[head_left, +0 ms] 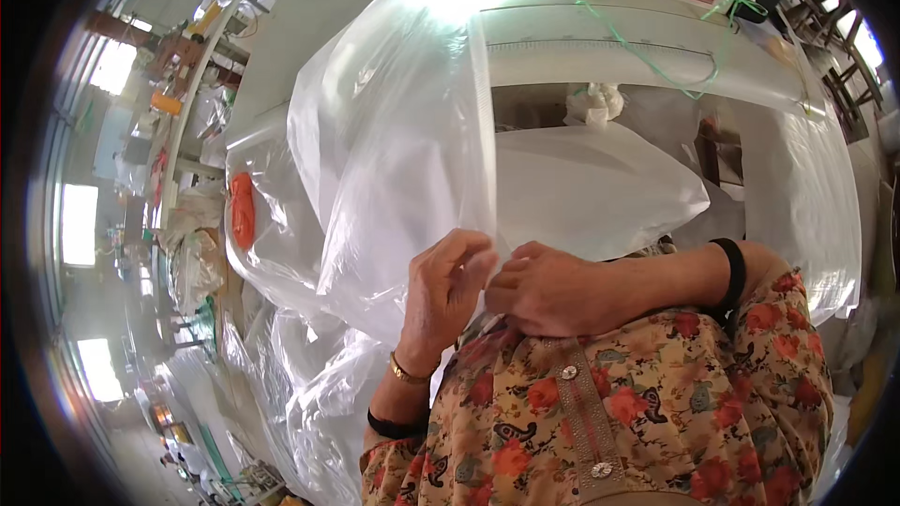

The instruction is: Sewing and aligning large white plastic sheets using an industrial sewing machine in a manufacturing setting.

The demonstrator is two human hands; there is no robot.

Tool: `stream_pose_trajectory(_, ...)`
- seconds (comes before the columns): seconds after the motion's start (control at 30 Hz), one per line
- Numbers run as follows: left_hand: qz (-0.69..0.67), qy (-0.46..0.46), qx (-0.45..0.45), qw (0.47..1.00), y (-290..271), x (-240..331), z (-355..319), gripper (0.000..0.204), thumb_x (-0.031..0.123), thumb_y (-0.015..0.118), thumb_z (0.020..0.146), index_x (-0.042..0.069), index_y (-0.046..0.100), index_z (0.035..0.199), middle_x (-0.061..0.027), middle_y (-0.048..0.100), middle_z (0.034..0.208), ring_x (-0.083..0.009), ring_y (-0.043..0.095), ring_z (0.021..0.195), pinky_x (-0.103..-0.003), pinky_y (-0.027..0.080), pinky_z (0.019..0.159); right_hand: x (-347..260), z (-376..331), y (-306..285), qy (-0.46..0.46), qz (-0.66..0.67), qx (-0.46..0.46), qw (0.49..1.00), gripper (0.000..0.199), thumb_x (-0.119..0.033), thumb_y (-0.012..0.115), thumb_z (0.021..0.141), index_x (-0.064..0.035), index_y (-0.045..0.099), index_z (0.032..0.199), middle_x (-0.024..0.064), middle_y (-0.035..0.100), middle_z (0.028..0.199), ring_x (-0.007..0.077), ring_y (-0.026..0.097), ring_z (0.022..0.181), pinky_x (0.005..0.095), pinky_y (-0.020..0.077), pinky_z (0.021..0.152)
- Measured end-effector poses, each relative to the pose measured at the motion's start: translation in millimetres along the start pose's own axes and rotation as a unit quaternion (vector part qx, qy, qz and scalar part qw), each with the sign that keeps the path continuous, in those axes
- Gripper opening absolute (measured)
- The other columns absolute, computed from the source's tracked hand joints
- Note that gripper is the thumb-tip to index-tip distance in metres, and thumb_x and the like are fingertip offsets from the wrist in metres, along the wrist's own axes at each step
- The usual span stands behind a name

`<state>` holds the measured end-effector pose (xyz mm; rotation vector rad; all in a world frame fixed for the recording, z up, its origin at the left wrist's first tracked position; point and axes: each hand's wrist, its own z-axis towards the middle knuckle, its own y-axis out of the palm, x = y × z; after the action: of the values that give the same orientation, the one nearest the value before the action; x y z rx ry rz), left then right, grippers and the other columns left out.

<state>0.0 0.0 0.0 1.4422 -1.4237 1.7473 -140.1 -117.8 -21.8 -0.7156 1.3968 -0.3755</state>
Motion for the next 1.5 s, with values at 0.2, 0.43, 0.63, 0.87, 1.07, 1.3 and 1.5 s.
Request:
stream_pose_trajectory(0.2,0.0,-0.029,0.033,0.999,-21.1,-0.7,-0.1,0.005,0.0,0.063,0.088,-0.005,0.064,0.09,0.0002,0.061,0.068,-0.0015,0.052,0.062,-0.019,0.041,0.053,8.0,1.0,-45.2,-0.224,-0.063,0.03,0.972,0.026,-0.023,0.064,0.087,-0.0023,0.063,0.102,0.0109,0.065,0.099,0.022,0.063,0.097,0.0361,0.0497,0.084)
stream_pose_trajectory(0.43,-0.003,0.011,0.101,0.995,-76.1,35.8,2.4,0.012,0.0,0.057,0.091,-0.005,0.065,0.098,0.0015,0.059,0.07,-0.0015,0.046,0.053,-0.017,0.037,0.048,146.2,81.9,-37.1,0.083,0.247,0.395,0.881,0.037,-0.029,0.066,0.089,-0.004,0.062,0.117,0.0124,0.068,0.104,0.0222,0.064,0.099,0.0333,0.05,0.086)
stream_pose_trajectory(0.63,0.233,0.156,-0.007,0.96,-83.3,78.1,21.3,0.009,-0.001,0.057,0.087,-0.001,0.063,0.093,-0.006,0.058,0.065,-0.0102,0.052,0.052,-0.025,0.041,0.049,6.5,148.9,-42.0,-0.127,0.398,0.077,0.905,0.043,-0.029,0.07,0.078,-0.0069,0.064,0.114,0.0185,0.065,0.111,0.0324,0.06,0.107,0.04,0.0459,0.094)
stream_pose_trajectory(0.87,0.34,0.177,-0.043,0.923,-22.3,5.1,7.6,0.009,0.004,0.059,0.079,0.004,0.059,0.088,-0.0141,0.061,0.078,-0.0332,0.061,0.065,-0.041,0.049,0.059,113.2,145.5,-0.3,-0.256,-0.026,0.204,0.945,0.042,-0.026,0.07,0.078,-0.0054,0.064,0.114,0.0187,0.066,0.11,0.0328,0.061,0.105,0.0401,0.0461,0.094)
stream_pose_trajectory(1.07,0.303,0.125,0.047,0.943,2.3,-19.7,-2.4,0.014,0.001,0.061,0.077,0.002,0.062,0.091,-0.0121,0.061,0.081,-0.0312,0.061,0.063,-0.039,0.049,0.057,100.2,74.4,-138.2,0.157,-0.155,-0.129,0.967,0.031,-0.029,0.058,0.088,-0.0076,0.063,0.109,0.0163,0.067,0.1,0.037,0.063,0.094,0.0435,0.049,0.084)
stream_pose_trajectory(1.3,0.193,0.082,0.113,0.971,10.4,-20.8,-11.3,0.019,0.001,0.058,0.081,0.003,0.061,0.1,-0.0125,0.061,0.087,-0.0333,0.063,0.07,-0.041,0.052,0.062,167.5,88.9,-186.7,0.01,-0.356,0.296,0.886,0.019,-0.023,0.056,0.089,-0.0084,0.06,0.1,0.0094,0.062,0.092,0.0294,0.06,0.09,0.04,0.0497,0.081)
stream_pose_trajectory(1.5,0.165,0.108,0.196,0.96,12.7,-1.5,-26.2,0.028,-0.007,0.056,0.082,-0.001,0.066,0.107,-0.014,0.064,0.082,-0.0213,0.059,0.058,-0.03,0.048,0.055,191.3,101.4,-199.2,0.039,-0.331,0.305,0.892,0.035,-0.036,0.056,0.093,-0.0069,0.06,0.112,0.0111,0.061,0.112,0.0288,0.055,0.111,0.0415,0.0452,0.093)
